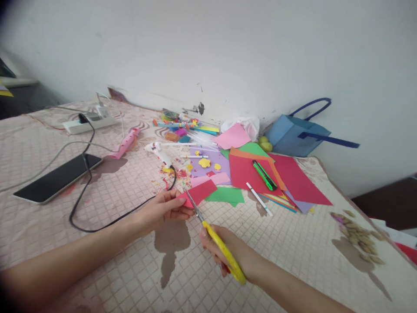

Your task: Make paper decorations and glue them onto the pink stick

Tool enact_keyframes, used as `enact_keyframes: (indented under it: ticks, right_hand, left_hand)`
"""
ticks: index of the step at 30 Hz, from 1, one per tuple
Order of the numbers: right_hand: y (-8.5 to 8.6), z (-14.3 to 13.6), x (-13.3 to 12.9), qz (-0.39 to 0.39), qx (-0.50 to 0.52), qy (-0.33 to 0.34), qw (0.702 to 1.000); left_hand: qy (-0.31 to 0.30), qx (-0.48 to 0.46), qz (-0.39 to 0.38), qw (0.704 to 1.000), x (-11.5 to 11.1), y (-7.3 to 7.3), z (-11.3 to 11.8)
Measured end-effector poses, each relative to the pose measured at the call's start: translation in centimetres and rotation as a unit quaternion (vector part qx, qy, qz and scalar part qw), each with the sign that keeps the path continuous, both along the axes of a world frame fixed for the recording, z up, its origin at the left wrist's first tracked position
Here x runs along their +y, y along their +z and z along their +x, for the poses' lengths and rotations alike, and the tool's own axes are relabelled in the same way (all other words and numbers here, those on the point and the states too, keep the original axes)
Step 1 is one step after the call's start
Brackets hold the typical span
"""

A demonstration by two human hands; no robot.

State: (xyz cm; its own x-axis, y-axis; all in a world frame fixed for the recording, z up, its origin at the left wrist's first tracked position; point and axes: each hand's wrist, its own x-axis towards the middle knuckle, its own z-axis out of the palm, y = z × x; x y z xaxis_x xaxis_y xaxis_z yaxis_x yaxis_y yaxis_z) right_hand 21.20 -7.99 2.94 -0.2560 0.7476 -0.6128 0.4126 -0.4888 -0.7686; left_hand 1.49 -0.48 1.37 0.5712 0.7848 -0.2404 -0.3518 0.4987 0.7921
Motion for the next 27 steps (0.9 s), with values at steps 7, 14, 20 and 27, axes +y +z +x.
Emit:
enact_keyframes:
  ticks: [7,14,20,27]
  right_hand:
    - [-0.2,-0.1,-0.1,-0.005,-0.001,-0.008,1.0]
    - [-0.2,0.0,0.0,0.001,-0.017,0.005,1.0]
    - [0.1,-0.1,0.0,0.013,-0.025,0.007,1.0]
    - [0.3,3.1,4.2,0.265,-0.206,-0.029,0.942]
  left_hand:
    - [0.001,0.006,-0.006,1.0,0.0,0.0,0.0]
    - [0.002,0.004,-0.007,1.0,0.0,0.2,0.1]
    - [0.001,0.013,-0.002,1.0,0.2,0.2,0.0]
    - [0.058,0.054,0.006,0.997,1.6,-0.4,-0.7]
